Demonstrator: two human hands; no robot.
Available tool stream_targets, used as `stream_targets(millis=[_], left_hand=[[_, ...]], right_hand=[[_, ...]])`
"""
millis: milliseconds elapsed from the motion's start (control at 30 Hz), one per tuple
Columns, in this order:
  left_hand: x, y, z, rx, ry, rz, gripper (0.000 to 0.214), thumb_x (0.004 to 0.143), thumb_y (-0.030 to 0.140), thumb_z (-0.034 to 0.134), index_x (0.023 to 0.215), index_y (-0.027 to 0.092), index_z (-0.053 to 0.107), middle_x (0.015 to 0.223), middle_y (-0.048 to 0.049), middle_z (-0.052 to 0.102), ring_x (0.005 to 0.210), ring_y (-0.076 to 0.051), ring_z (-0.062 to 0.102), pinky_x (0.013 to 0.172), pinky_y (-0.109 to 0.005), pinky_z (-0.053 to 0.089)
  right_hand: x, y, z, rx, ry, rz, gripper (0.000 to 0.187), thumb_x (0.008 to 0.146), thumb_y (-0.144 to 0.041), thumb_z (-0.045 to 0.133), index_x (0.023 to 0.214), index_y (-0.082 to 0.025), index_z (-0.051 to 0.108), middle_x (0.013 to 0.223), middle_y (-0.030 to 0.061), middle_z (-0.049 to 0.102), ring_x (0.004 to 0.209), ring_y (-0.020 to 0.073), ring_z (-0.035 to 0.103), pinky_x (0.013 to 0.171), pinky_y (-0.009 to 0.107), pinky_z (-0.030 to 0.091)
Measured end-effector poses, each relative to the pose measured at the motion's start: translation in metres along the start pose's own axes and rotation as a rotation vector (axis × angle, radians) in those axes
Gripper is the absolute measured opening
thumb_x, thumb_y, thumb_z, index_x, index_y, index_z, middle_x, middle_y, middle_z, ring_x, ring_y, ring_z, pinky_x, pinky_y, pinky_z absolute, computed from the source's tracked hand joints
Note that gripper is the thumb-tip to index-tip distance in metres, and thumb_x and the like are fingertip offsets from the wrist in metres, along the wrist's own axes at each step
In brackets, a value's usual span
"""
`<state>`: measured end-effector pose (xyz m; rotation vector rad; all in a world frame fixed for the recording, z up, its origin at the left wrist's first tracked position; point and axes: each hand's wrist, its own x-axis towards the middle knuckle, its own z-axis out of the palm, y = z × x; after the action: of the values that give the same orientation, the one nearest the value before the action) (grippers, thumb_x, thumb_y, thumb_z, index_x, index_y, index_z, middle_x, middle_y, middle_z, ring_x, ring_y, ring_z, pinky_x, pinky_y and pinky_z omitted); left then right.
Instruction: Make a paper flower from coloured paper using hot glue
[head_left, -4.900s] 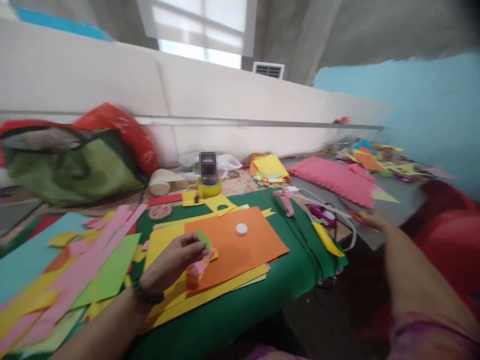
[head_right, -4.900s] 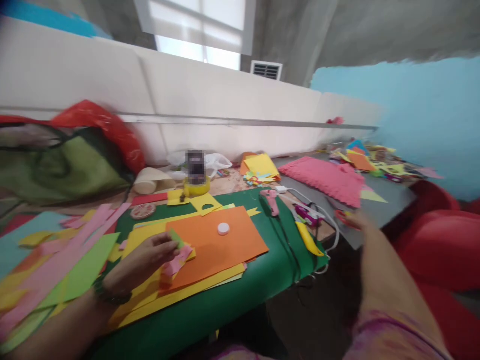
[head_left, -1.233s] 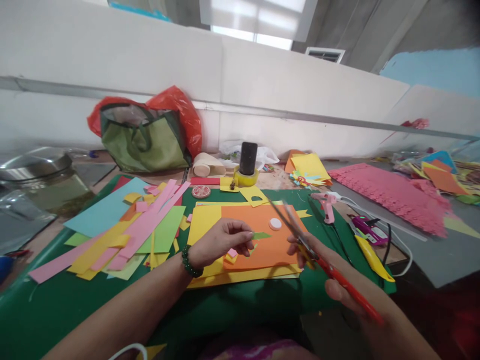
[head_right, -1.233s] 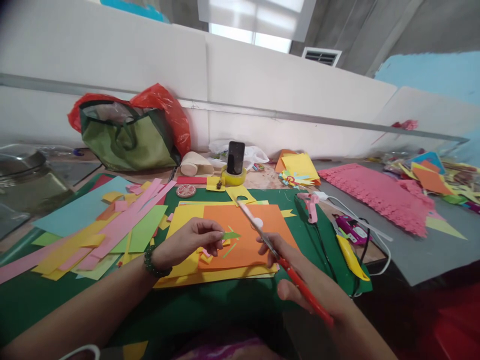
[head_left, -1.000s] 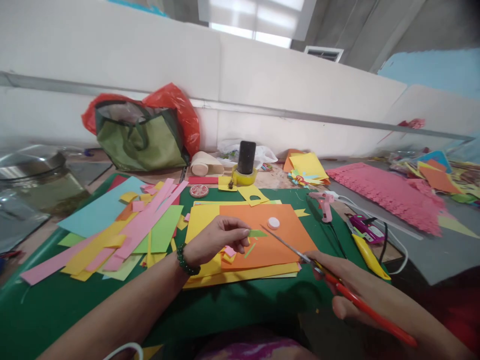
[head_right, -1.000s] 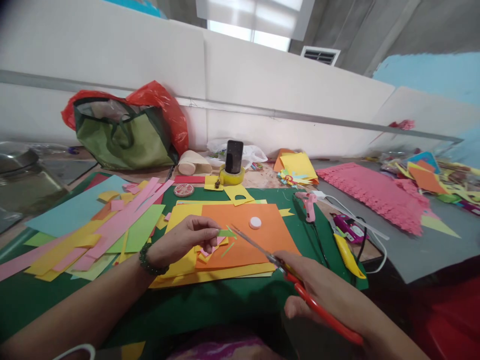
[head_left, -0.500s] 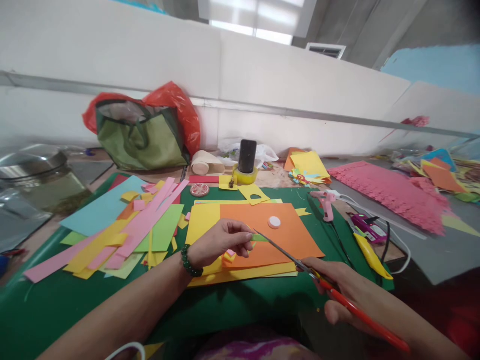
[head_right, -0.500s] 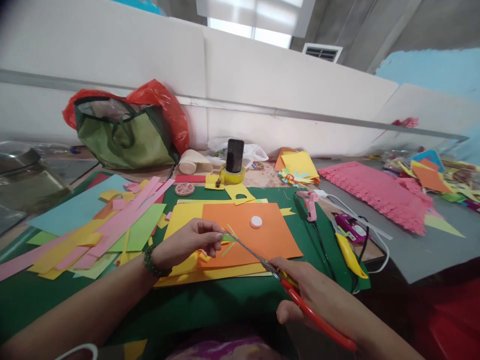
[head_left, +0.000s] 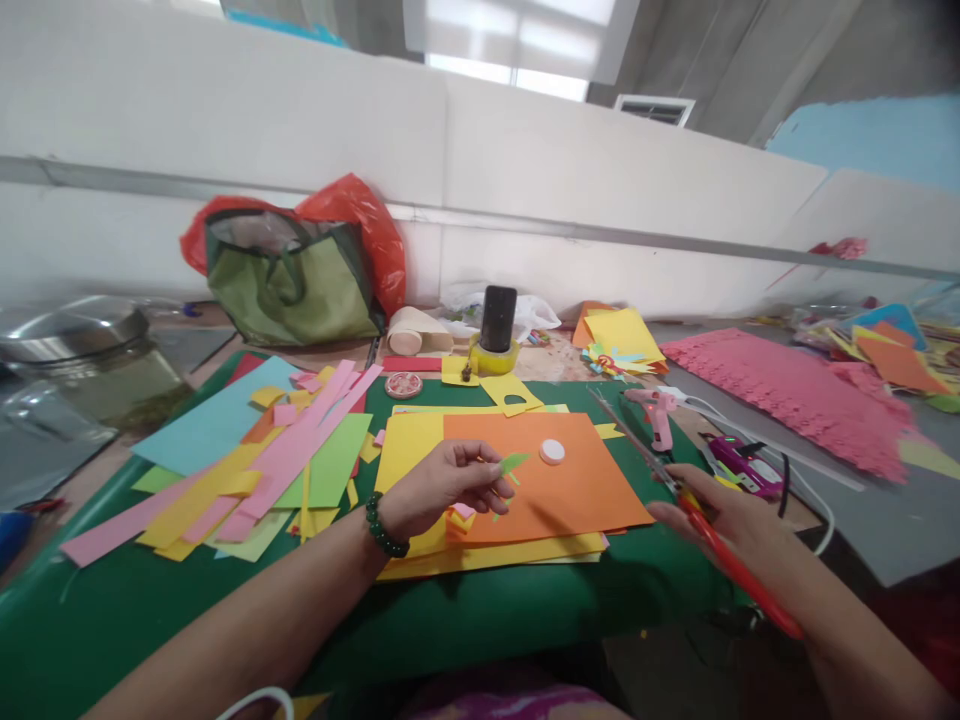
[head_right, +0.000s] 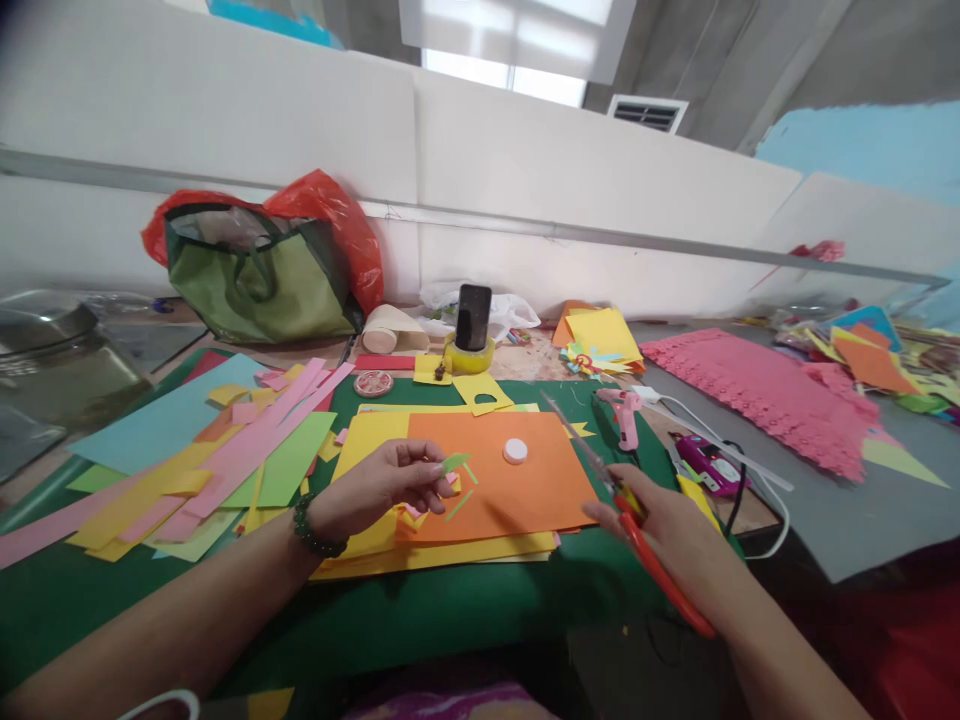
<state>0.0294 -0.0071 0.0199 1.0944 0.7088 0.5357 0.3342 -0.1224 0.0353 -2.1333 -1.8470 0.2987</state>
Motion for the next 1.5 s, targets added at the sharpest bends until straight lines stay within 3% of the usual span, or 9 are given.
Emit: stream_targets(millis=[167, 333, 467, 533, 633, 800, 900, 1067, 1500], left_hand=[[0.003, 0.000, -0.001, -0.137, 0.044, 0.013, 0.039, 0.062, 0.043, 0.082, 0.074, 0.013, 0.060, 0.080, -0.0052, 0.071, 0.060, -0.009, 0.064, 0.052, -0.016, 0.046], [0.005, -0.001, -0.001, -0.295, 0.094, 0.038, 0.034, 0.067, 0.036, 0.080, 0.072, 0.013, 0.056, 0.070, -0.0019, 0.068, 0.051, -0.005, 0.057, 0.050, -0.015, 0.044], [0.006, -0.004, -0.001, -0.352, 0.072, 0.045, 0.027, 0.075, 0.033, 0.074, 0.074, 0.014, 0.055, 0.061, 0.0001, 0.062, 0.049, -0.006, 0.056, 0.048, -0.016, 0.044], [0.006, -0.006, -0.001, -0.350, 0.039, 0.046, 0.027, 0.076, 0.034, 0.073, 0.075, 0.014, 0.055, 0.059, 0.0005, 0.060, 0.048, -0.006, 0.054, 0.046, -0.016, 0.042], [0.008, -0.011, 0.000, -0.321, -0.003, 0.043, 0.033, 0.073, 0.040, 0.074, 0.076, 0.015, 0.054, 0.061, 0.0001, 0.061, 0.045, -0.007, 0.052, 0.040, -0.016, 0.037], [0.008, -0.012, 0.002, -0.224, -0.004, 0.053, 0.042, 0.069, 0.051, 0.074, 0.076, 0.016, 0.052, 0.063, -0.0004, 0.061, 0.045, -0.008, 0.052, 0.037, -0.017, 0.032], [0.008, -0.009, 0.000, -0.165, 0.048, 0.054, 0.047, 0.069, 0.057, 0.072, 0.080, 0.015, 0.055, 0.068, -0.0027, 0.065, 0.053, -0.010, 0.059, 0.046, -0.019, 0.041], [0.011, -0.008, -0.006, -0.050, 0.103, 0.085, 0.050, 0.065, 0.056, 0.075, 0.086, 0.013, 0.061, 0.073, -0.0051, 0.069, 0.059, -0.011, 0.062, 0.059, -0.022, 0.047], [0.013, -0.010, -0.002, 0.049, 0.182, 0.074, 0.041, 0.068, 0.050, 0.074, 0.080, 0.015, 0.057, 0.078, -0.0062, 0.070, 0.063, -0.016, 0.067, 0.057, -0.023, 0.048]], right_hand=[[0.028, 0.017, 0.014, -0.361, -0.086, 0.194, 0.041, 0.087, -0.038, 0.042, 0.117, -0.015, 0.058, 0.089, 0.0155, 0.072, 0.086, 0.0334, 0.068, 0.066, 0.035, 0.046], [0.050, 0.023, 0.035, -0.419, -0.154, 0.216, 0.043, 0.092, -0.028, 0.036, 0.125, -0.007, 0.052, 0.106, 0.0226, 0.067, 0.094, 0.0327, 0.067, 0.072, 0.036, 0.045], [0.054, 0.006, 0.025, -0.476, -0.140, 0.241, 0.037, 0.091, -0.030, 0.040, 0.115, -0.010, 0.060, 0.105, 0.0243, 0.065, 0.093, 0.0364, 0.065, 0.073, 0.044, 0.047], [0.052, -0.022, 0.017, -0.296, -0.037, 0.102, 0.038, 0.090, -0.035, 0.043, 0.119, -0.015, 0.057, 0.111, 0.0209, 0.064, 0.096, 0.0342, 0.064, 0.072, 0.044, 0.049], [0.051, -0.078, 0.018, 0.318, 0.022, -0.231, 0.045, 0.090, -0.046, 0.044, 0.126, -0.020, 0.050, 0.116, 0.0138, 0.064, 0.094, 0.0219, 0.065, 0.074, 0.034, 0.054], [0.072, -0.139, 0.045, 0.749, -0.021, -0.421, 0.022, 0.080, -0.039, 0.059, 0.090, -0.020, 0.064, 0.091, 0.0056, 0.070, 0.077, 0.0160, 0.065, 0.064, 0.027, 0.054], [0.085, -0.144, 0.055, 0.816, -0.025, -0.408, 0.013, 0.077, -0.033, 0.061, 0.075, -0.020, 0.063, 0.074, 0.0023, 0.069, 0.069, 0.0154, 0.064, 0.062, 0.027, 0.053], [0.093, -0.137, 0.059, 0.835, -0.062, -0.381, 0.011, 0.074, -0.029, 0.061, 0.073, -0.019, 0.064, 0.070, 0.0017, 0.067, 0.066, 0.0148, 0.063, 0.062, 0.028, 0.052], [0.097, -0.128, 0.084, 0.940, -0.082, -0.379, 0.035, 0.072, -0.028, 0.068, 0.103, -0.018, 0.057, 0.083, 0.0020, 0.063, 0.074, 0.0138, 0.062, 0.072, 0.031, 0.053]])
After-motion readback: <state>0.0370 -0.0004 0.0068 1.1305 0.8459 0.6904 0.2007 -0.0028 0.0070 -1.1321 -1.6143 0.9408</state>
